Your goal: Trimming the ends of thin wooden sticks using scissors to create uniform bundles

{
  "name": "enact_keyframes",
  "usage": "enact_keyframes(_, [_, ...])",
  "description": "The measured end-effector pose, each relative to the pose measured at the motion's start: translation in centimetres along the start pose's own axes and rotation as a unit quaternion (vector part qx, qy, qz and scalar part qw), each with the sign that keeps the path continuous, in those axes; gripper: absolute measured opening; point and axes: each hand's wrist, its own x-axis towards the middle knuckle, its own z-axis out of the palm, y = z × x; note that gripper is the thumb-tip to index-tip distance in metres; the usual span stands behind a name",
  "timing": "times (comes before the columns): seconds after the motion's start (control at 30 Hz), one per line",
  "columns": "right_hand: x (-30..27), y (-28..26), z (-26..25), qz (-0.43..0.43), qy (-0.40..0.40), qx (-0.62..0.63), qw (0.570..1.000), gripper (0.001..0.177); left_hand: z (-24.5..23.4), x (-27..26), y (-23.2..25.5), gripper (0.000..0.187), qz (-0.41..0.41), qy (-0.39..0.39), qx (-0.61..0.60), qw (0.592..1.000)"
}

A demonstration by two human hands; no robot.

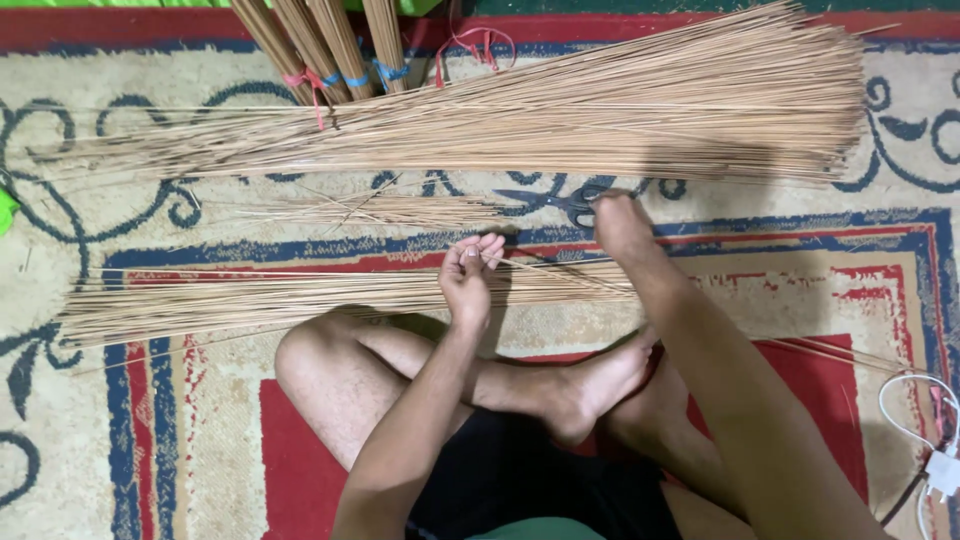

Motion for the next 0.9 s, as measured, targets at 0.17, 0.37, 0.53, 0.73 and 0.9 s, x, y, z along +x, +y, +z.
enact_keyframes(0.17, [-6.0, -4.8, -3.3, -0.153, 0.119, 0.117, 0.974, 0.014, -0.3, 0.6, 1.3, 0.019, 0.01, 0.001, 0.009, 1.0])
enact_keyframes(0.37, [-10.6, -7.2, -5.1, -0.226, -0.111, 0.331, 0.909, 0.029, 0.0, 2.2, 3.2, 0.017, 0.018, 0.01, -0.001, 1.0])
enact_keyframes(0.53, [-10.9, -4.9, -7.4, -0.198, -0.152, 0.352, 0.902, 0.024, -1.9, 4.2, 7.9, 0.019, 0.036, 0.017, -0.001, 0.999])
enact_keyframes(0.73, [-9.9, -6.1, -6.5, -0.246, -0.071, 0.264, 0.93, 0.022, -2.6, 5.7, 9.8, 0.014, 0.079, 0.139, 0.158, 0.974])
enact_keyframes(0.9, [-11.1, -8.8, -7.1, -0.236, -0.018, 0.191, 0.953, 0.022, 5.7, -2.1, 13.2, 0.062, 0.348, -0.059, 0.62, 0.701])
